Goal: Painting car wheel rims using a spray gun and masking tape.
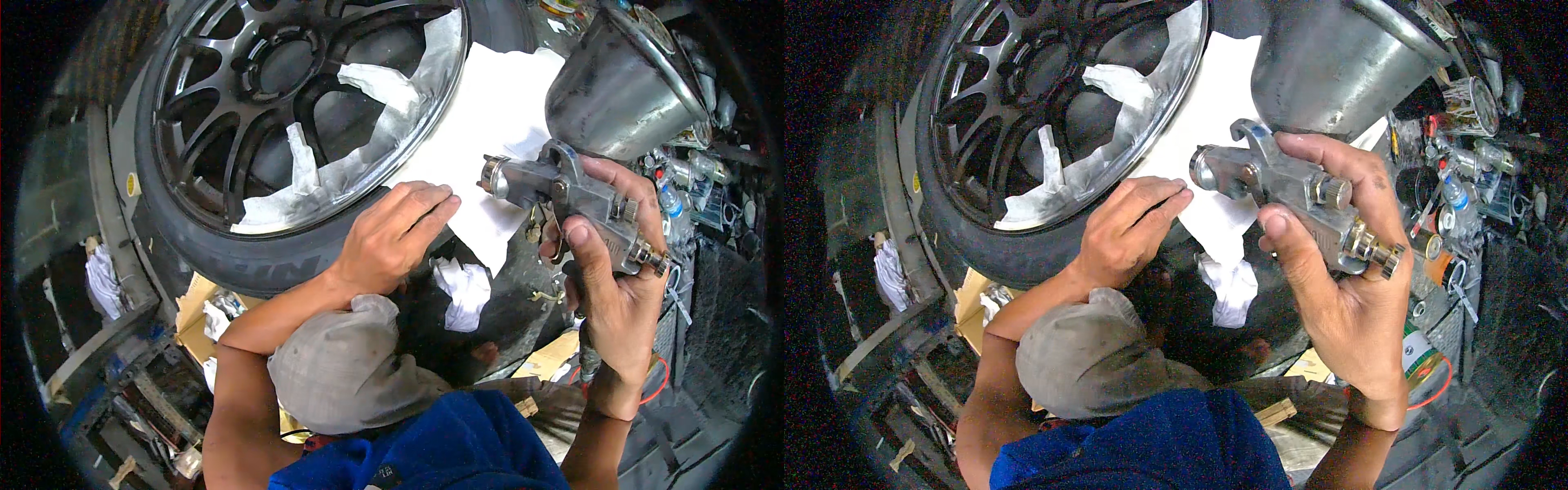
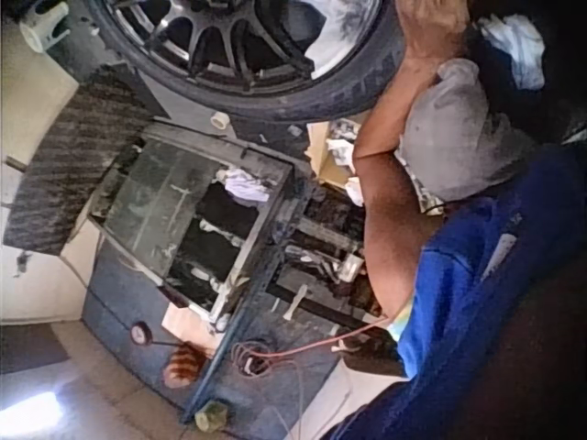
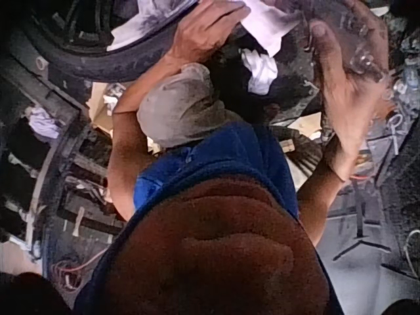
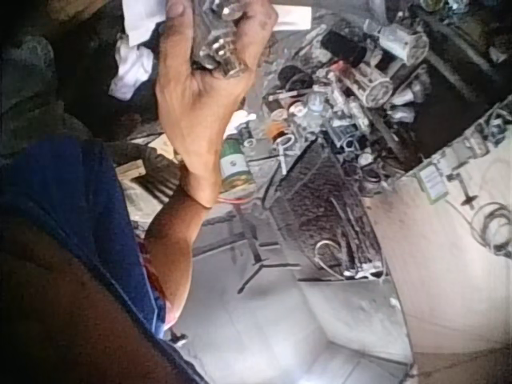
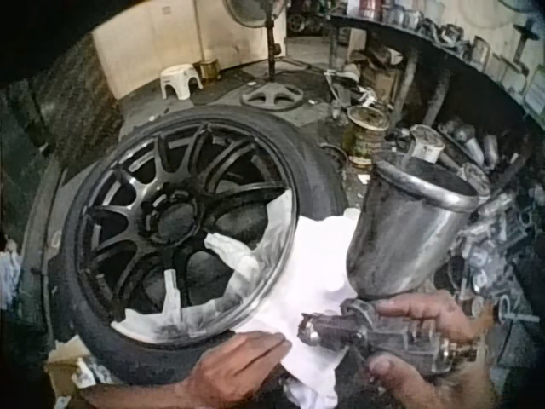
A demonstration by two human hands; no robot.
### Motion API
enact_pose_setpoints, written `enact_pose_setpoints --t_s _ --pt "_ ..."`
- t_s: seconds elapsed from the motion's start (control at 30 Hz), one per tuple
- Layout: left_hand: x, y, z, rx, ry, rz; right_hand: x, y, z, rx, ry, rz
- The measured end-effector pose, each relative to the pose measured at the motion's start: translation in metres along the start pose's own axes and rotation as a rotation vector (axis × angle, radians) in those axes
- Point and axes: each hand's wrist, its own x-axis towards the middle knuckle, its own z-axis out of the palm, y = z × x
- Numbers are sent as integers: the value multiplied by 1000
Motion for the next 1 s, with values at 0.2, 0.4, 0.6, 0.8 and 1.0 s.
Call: enact_pose_setpoints --t_s 0.2,0.4,0.6,0.8,1.0 --pt "1 1 -2 -15 1 3 0 0 1 -53 24 -41" --pt "-3 -2 0 -30 4 18 1 -3 2 -106 34 6" --pt "-5 -2 0 -48 -8 2 0 0 7 -146 42 -25" --pt "-5 -5 3 -55 29 6 6 -4 21 -77 131 -11" --pt "-5 -4 3 -54 20 0 10 -5 12 -61 164 15"
